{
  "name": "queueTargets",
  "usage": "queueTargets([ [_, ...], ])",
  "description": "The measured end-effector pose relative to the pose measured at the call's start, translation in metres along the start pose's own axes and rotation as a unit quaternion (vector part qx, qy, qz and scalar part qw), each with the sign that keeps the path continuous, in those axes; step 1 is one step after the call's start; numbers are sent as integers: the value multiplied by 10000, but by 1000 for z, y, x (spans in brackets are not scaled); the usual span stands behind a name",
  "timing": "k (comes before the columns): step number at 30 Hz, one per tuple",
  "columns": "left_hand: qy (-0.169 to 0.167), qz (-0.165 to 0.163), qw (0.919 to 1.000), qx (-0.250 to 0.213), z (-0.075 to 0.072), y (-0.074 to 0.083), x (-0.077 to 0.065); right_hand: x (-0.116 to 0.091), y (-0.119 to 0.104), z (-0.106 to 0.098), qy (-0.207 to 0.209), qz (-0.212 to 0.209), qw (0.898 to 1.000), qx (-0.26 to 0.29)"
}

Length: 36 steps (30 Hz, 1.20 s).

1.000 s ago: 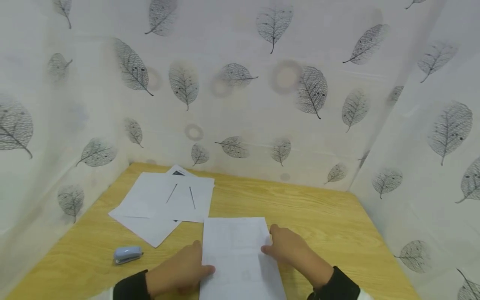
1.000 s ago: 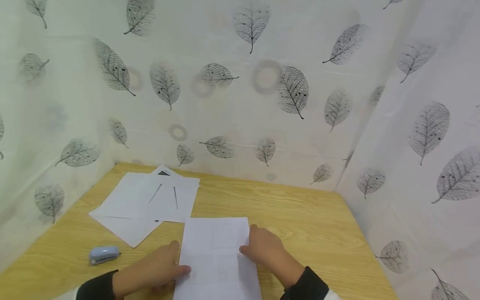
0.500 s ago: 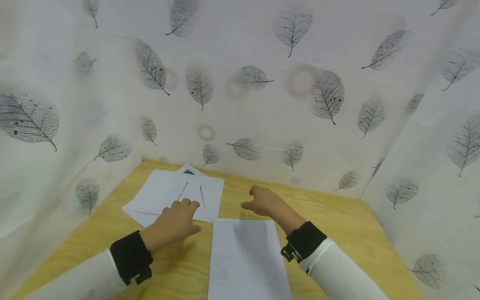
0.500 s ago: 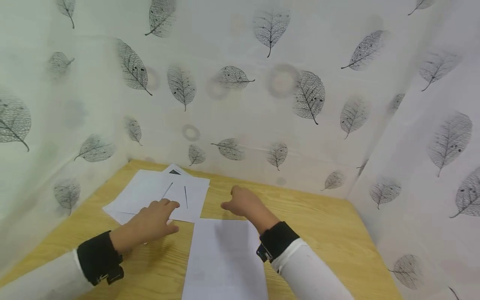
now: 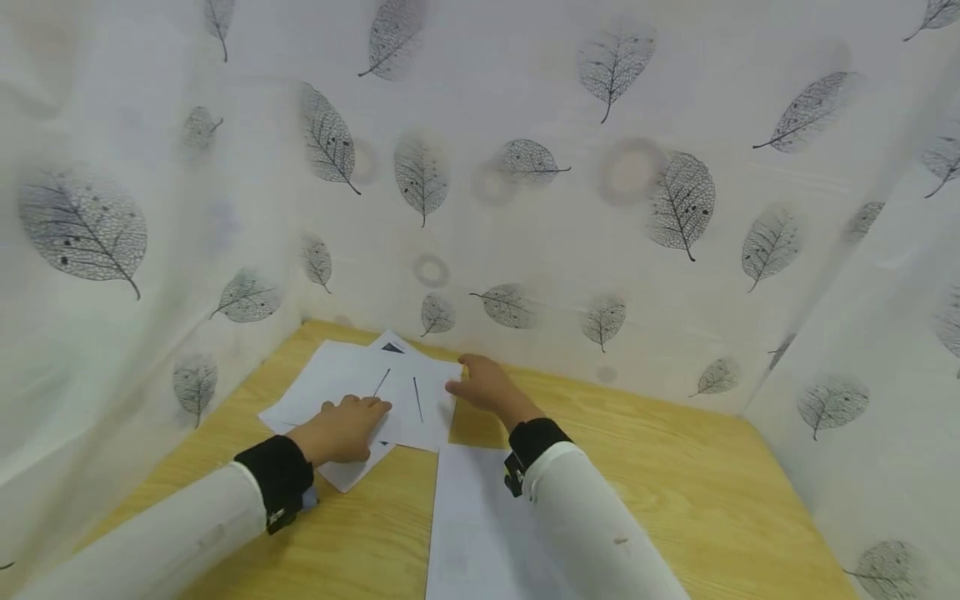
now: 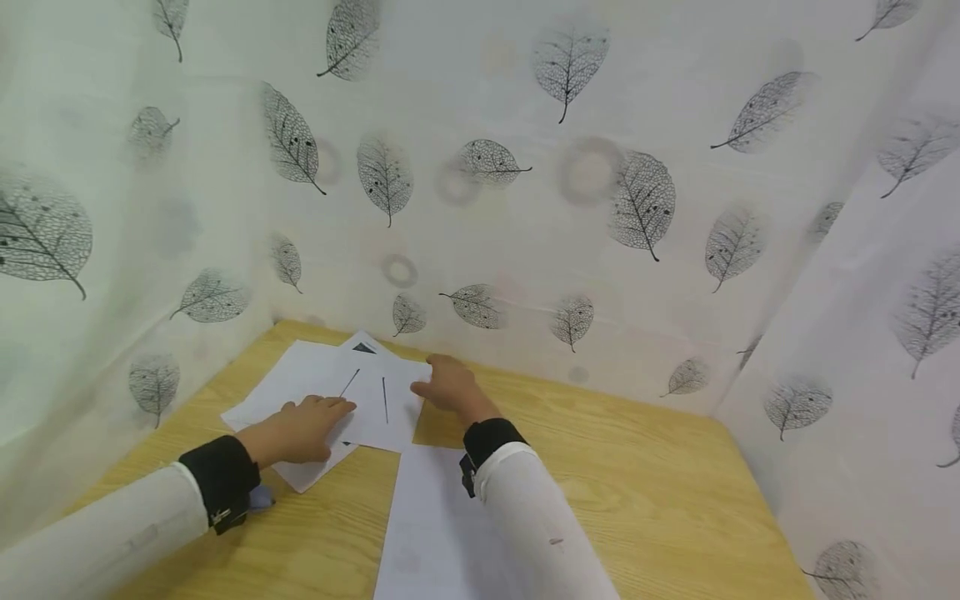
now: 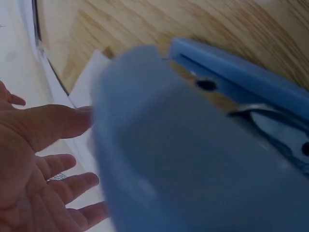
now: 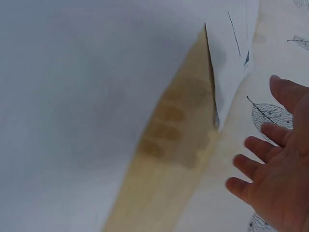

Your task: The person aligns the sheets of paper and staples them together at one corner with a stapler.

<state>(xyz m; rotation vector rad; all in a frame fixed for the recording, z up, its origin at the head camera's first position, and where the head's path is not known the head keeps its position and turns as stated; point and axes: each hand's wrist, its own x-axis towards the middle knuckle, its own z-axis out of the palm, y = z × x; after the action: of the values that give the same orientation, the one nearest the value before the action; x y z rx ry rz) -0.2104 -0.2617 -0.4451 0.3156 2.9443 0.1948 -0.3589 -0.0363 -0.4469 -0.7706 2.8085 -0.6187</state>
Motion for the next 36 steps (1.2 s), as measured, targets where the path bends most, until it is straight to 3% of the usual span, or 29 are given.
queueTargets([
  [4,-149,-84,9997,-166,3,-1,4,14,1,25,36,-4,9994,-340],
  [10,-76,17,9998,-161,4,3,13,11,3,45,-214,161,9942,-1040],
  [15,1,50,10000,38,3,5,18,15,4,46,183,-16,9937,-1107],
  [18,28,114,9999,32,3,6,19,17,3,44,334,-109,9967,-734],
  [21,78,178,9998,66,4,7,20,15,-2,40,378,-107,9992,104],
  [25,306,354,9984,323,6,6,19,12,-9,35,427,33,9901,1336],
  [30,1064,490,9907,693,5,1,17,6,-18,26,608,109,9733,2212],
  [36,1944,103,9791,595,-9,-3,19,3,-25,9,957,-165,9550,2802],
])
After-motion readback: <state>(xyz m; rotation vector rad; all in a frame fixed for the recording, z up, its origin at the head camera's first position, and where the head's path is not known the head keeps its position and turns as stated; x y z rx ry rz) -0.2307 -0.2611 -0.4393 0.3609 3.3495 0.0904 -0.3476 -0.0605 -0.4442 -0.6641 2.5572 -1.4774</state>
